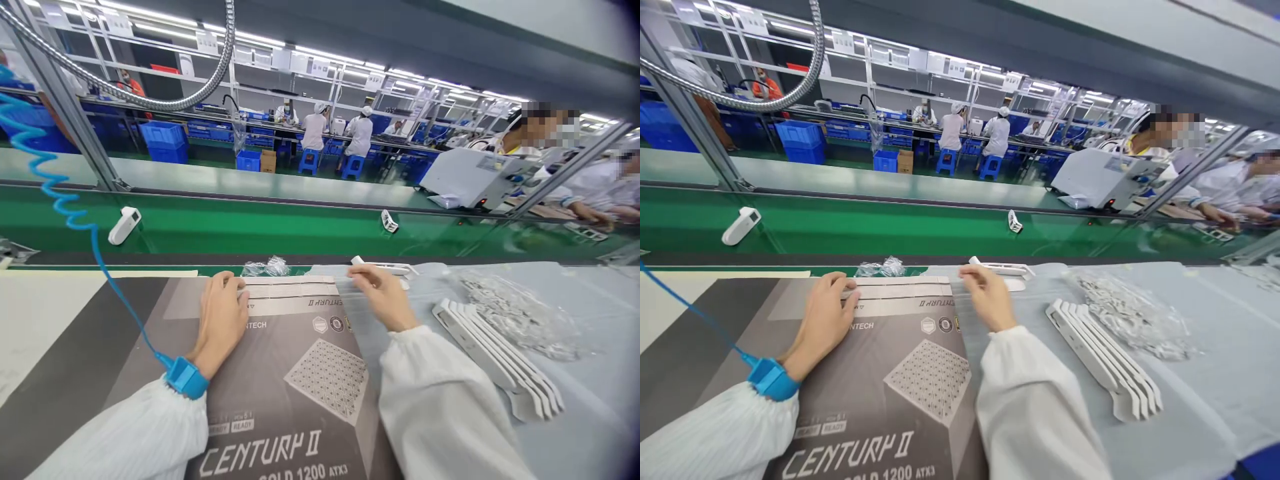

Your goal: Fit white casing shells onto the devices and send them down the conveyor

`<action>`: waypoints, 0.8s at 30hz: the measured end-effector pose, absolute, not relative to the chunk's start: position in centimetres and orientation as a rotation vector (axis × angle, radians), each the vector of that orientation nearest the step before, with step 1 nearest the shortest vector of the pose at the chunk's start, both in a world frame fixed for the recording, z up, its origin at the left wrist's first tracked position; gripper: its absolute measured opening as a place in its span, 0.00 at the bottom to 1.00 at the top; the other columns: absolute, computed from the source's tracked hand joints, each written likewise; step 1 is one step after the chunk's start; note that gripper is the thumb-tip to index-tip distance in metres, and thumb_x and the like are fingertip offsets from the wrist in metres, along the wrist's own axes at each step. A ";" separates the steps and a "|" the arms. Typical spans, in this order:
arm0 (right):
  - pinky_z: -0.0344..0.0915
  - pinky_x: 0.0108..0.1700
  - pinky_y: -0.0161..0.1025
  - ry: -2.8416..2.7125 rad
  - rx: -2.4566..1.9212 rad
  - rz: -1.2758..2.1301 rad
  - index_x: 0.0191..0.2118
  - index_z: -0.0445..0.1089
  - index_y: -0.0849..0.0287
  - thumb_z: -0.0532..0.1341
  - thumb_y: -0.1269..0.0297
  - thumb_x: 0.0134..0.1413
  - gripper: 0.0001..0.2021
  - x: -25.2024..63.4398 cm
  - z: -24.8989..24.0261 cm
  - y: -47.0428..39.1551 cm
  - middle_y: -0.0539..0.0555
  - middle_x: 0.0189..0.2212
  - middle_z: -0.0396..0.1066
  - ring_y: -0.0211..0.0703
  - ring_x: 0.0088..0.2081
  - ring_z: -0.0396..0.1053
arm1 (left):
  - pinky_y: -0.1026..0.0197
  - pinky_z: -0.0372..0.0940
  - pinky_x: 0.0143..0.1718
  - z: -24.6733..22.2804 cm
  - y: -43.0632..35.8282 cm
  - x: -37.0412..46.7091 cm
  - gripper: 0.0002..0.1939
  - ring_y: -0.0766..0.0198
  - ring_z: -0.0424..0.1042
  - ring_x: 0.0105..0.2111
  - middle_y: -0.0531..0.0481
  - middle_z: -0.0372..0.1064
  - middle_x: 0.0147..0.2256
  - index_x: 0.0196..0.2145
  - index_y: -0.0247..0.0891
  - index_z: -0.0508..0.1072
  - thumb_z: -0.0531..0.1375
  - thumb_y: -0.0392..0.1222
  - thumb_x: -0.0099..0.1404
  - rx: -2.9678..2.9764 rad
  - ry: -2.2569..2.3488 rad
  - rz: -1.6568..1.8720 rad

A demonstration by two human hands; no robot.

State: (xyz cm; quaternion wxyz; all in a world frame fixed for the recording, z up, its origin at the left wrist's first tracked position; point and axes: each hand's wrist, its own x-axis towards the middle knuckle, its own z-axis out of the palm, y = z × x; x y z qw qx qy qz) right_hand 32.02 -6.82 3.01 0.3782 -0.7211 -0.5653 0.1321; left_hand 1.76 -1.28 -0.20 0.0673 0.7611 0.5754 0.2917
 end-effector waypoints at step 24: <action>0.64 0.50 0.47 -2.151 -2.153 0.372 0.54 0.71 0.50 0.55 0.48 0.59 0.21 39.1 7.5 -13.4 0.55 0.52 0.74 0.56 0.50 0.72 | 0.45 0.63 0.52 0.5 -1.8 2.4 0.10 0.46 0.66 0.51 0.37 0.64 0.51 0.42 0.33 0.73 0.54 0.38 0.65 2.251 1.710 0.853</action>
